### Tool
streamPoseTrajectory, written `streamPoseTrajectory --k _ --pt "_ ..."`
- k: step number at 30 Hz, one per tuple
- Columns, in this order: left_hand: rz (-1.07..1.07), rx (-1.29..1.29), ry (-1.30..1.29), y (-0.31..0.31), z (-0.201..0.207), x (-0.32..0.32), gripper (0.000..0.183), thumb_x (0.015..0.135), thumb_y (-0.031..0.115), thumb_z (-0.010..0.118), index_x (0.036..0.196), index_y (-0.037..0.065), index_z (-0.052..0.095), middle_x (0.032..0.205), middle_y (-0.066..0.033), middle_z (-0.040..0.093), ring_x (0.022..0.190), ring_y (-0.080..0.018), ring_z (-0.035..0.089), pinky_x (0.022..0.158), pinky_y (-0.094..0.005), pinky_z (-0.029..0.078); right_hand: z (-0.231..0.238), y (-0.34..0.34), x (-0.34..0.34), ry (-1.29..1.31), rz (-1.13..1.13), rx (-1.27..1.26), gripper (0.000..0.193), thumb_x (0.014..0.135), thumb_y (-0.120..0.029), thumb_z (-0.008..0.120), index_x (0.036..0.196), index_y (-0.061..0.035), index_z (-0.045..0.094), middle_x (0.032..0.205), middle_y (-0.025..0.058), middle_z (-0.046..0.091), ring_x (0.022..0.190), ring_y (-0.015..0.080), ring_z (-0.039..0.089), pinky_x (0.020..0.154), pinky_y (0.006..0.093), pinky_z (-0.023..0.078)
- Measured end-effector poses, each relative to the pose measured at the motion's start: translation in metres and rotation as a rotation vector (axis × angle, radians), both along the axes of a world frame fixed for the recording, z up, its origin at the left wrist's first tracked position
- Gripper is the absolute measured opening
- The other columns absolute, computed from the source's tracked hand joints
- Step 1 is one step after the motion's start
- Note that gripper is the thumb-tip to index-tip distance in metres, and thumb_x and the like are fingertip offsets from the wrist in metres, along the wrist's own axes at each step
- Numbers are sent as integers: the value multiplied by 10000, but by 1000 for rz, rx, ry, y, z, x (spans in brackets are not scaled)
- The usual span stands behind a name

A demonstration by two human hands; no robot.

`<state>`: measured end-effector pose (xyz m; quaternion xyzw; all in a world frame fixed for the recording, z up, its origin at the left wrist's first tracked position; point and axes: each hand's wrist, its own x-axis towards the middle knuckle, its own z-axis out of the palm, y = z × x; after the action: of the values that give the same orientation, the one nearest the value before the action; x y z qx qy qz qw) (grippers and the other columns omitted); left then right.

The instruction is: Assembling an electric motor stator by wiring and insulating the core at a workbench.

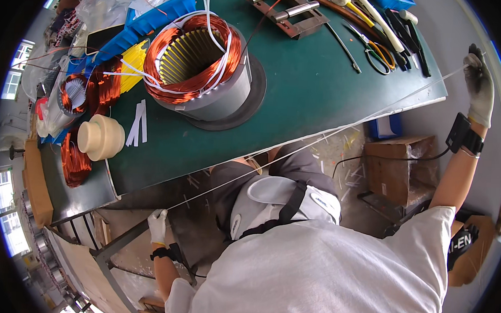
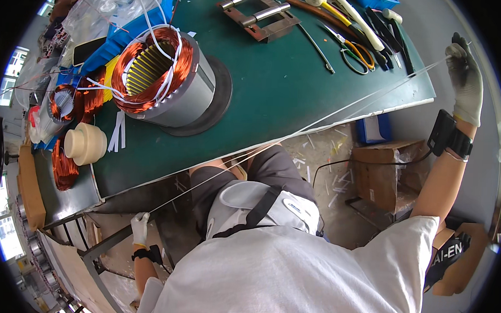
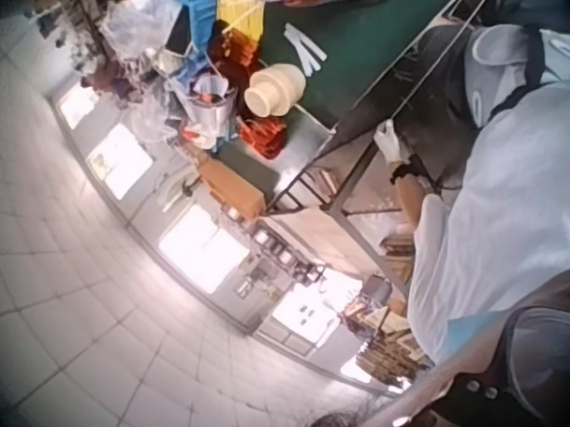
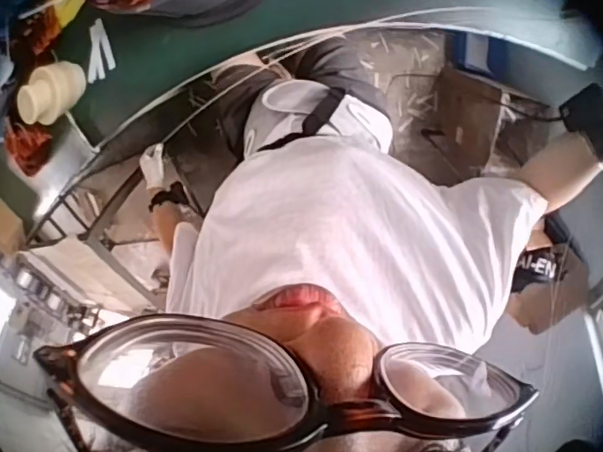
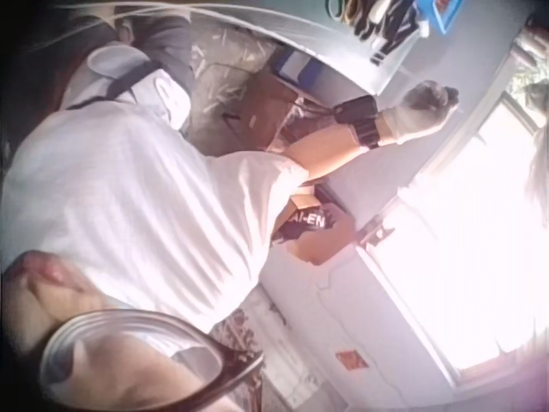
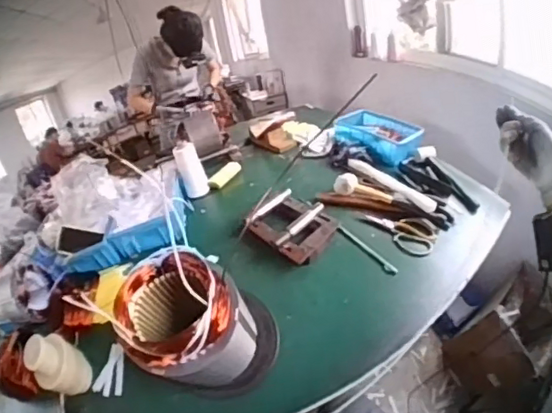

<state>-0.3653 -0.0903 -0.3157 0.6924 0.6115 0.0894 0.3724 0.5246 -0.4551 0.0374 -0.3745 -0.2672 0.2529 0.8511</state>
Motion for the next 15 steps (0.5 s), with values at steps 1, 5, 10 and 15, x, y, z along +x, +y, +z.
streamPoseTrajectory --k 1,5,10,15 --pt "27 53 69 -6 -8 -14 222 879 164 652 929 -49 691 852 -127 707 775 -211 647 727 -336 481 0 3 4 22 -11 14 284 932 94 414 1193 201 443 940 142 466 776 177 433 727 314 437" --pt "-8 167 478 -19 -18 -64 329 876 254 620 1004 -43 682 986 -237 688 948 -405 638 873 -454 472 4 -13 11 25 -107 10 280 923 98 417 1180 206 442 948 145 469 778 179 444 721 313 442" --pt "24 -70 725 -38 -27 -139 436 859 325 612 1132 -15 608 1147 -247 616 1072 -424 571 941 -497 433 15 -46 17 95 -71 0 276 937 97 400 1188 211 425 926 135 466 760 171 437 709 304 440" --pt "128 -182 667 -67 -41 -184 379 826 315 644 1055 15 609 1093 -203 626 1069 -400 574 932 -485 441 19 -51 13 159 -271 -96 297 922 110 412 1200 215 418 882 115 443 757 167 436 711 297 445"
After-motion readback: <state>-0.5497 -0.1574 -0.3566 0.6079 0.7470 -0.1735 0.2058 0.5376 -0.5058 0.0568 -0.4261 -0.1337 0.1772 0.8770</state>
